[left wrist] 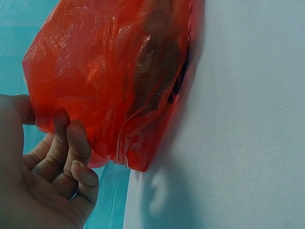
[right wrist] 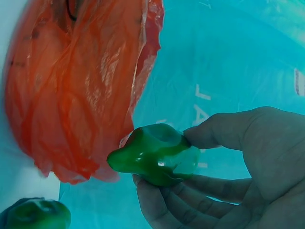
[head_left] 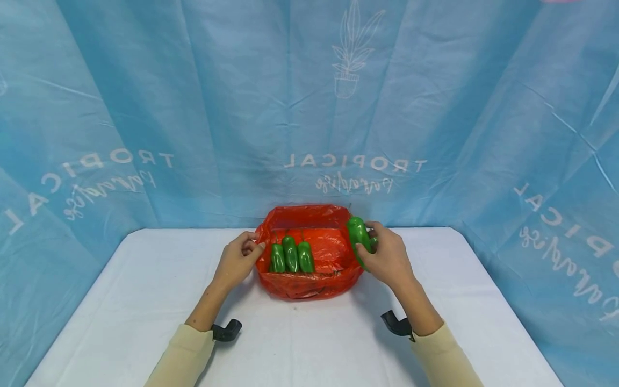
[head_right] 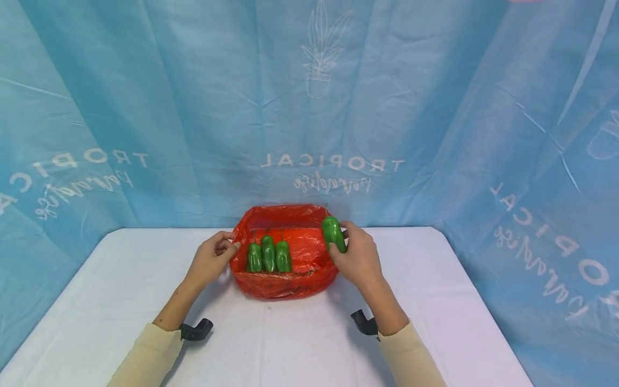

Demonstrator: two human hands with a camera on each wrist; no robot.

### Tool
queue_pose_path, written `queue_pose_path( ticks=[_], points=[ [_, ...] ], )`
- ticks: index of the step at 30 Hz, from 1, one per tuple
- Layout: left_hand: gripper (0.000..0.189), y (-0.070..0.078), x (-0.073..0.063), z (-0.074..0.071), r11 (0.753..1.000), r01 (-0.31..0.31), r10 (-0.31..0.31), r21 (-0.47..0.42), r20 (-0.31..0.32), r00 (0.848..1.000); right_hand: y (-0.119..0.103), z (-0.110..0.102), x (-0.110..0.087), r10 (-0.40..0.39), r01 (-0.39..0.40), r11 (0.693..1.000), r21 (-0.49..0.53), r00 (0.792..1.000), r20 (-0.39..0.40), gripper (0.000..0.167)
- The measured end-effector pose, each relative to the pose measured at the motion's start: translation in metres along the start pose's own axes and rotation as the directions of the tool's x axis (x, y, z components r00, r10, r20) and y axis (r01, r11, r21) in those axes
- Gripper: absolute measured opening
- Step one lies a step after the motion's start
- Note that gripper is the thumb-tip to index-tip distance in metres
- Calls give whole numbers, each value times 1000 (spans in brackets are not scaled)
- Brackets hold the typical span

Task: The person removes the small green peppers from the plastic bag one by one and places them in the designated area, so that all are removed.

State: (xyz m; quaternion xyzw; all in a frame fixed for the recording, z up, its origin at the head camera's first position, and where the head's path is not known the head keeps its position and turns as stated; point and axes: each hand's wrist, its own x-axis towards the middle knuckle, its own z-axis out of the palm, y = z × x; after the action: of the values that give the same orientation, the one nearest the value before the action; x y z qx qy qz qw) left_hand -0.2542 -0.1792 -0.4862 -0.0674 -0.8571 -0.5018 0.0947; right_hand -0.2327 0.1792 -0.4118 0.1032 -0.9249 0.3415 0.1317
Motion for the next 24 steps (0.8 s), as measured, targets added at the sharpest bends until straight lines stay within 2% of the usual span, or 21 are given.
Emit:
queue_pose_path(
  ticks=[24],
  points=[
    [29, -2, 1, 0, 1000, 7, -7, 11, 6, 1000, 35, -17, -12, 71, -71, 995, -72, 997, -3, 52]
  ],
)
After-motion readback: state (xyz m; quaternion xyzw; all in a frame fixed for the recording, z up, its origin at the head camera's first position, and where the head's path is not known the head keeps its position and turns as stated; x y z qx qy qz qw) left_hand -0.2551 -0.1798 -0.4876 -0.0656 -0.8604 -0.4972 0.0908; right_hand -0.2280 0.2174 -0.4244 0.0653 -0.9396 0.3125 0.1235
